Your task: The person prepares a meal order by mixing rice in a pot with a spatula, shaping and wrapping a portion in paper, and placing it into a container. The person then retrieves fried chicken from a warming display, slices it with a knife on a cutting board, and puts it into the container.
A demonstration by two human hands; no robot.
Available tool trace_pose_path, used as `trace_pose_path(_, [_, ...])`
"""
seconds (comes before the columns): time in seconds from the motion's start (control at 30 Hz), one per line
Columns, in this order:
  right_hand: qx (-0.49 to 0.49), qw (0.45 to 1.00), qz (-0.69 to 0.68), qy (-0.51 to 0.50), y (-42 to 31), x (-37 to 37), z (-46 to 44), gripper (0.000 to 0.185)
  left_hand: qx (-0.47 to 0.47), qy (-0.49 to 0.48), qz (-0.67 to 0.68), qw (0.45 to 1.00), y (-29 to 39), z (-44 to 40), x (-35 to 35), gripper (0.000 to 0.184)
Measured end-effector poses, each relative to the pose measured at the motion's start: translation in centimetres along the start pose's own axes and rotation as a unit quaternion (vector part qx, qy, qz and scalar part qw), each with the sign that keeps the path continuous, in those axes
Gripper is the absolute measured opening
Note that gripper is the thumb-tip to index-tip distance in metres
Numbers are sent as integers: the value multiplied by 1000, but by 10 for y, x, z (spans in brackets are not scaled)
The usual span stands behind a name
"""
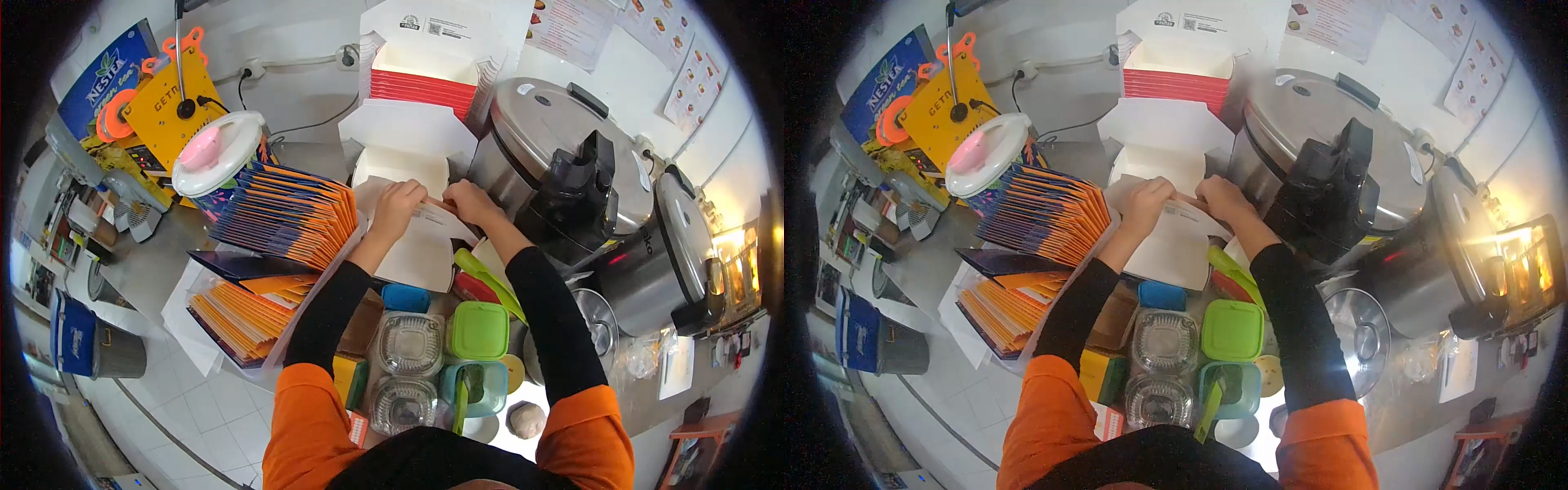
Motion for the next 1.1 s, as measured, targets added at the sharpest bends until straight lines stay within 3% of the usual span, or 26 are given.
trace_pose_path(0.1, [10, 999, -30, 1, 3, -2, 2, 13, 54, 56, 11, 997, 17, -1, -14, 5])
trace_pose_path(0.2, [-15, 999, -34, 2, -3, -5, 4, 12, 43, 42, 33, 998, 20, 4, -15, 6])
trace_pose_path(0.3, [-16, 997, -67, -22, -5, 8, -4, 12, 124, 2, 59, 991, 50, -3, -9, 7])
trace_pose_path(0.4, [-8, 990, -105, 95, 2, 1, -10, 18, 122, -97, 21, 987, 49, -16, 13, 10])
trace_pose_path(0.43, [63, 993, -99, -22, 16, 18, -12, 26, 96, -61, 33, 993, 38, -21, 5, 9])
trace_pose_path(0.53, [72, 989, -101, 76, 15, -12, 3, 29, -9, 47, 77, 996, -16, -40, -30, 8])
trace_pose_path(0.57, [59, 995, -66, 39, 12, -11, 6, 29, -62, 73, 94, 991, -31, -46, -45, 9])
trace_pose_path(0.67, [112, 964, -198, 141, 5, -46, 43, 28, -130, 27, 96, 987, -19, -61, -73, 11])
trace_pose_path(0.7, [68, 956, -192, 210, 10, -40, 41, 32, -142, 68, 125, 980, -20, -59, -83, 10])
trace_pose_path(0.77, [57, 933, -301, 188, 13, -32, 29, 38, -163, 150, 184, 958, -27, -51, -98, 8])
trace_pose_path(0.8, [51, 918, -353, 175, 12, -29, 27, 41, -161, 215, 208, 941, -45, -44, -107, 11])
trace_pose_path(0.83, [92, 856, -463, 211, 17, -25, 34, 51, -161, 278, 232, 918, -64, -38, -117, 13])
trace_pose_path(0.87, [187, 766, -589, 177, -9, -44, 73, 58, -178, 320, 269, 891, -71, -35, -125, 16])
trace_pose_path(0.9, [186, 769, -600, 119, -30, -60, 90, 66, -198, 360, 304, 859, -77, -30, -131, 18])
trace_pose_path(1.0, [57, 757, -572, 312, -58, -109, 120, 80, -128, 397, 215, 883, -37, -45, -156, 18])
trace_pose_path(1.07, [51, 781, -466, 413, -68, -169, 170, 87, -99, 401, 100, 905, 38, -66, -192, 19])
trace_pose_path(1.1, [49, 756, -475, 448, -61, -185, 189, 86, -58, 419, 47, 905, 69, -72, -212, 17])
Point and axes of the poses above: each hand's wrist, its own z-axis away from the middle knuckle, its own x-axis out of the palm, y = z × x, the point moved 10 cm from there along -z, towards the middle knuckle, and after that the axes turned 6 degrees about y, right-handed, at the moved point
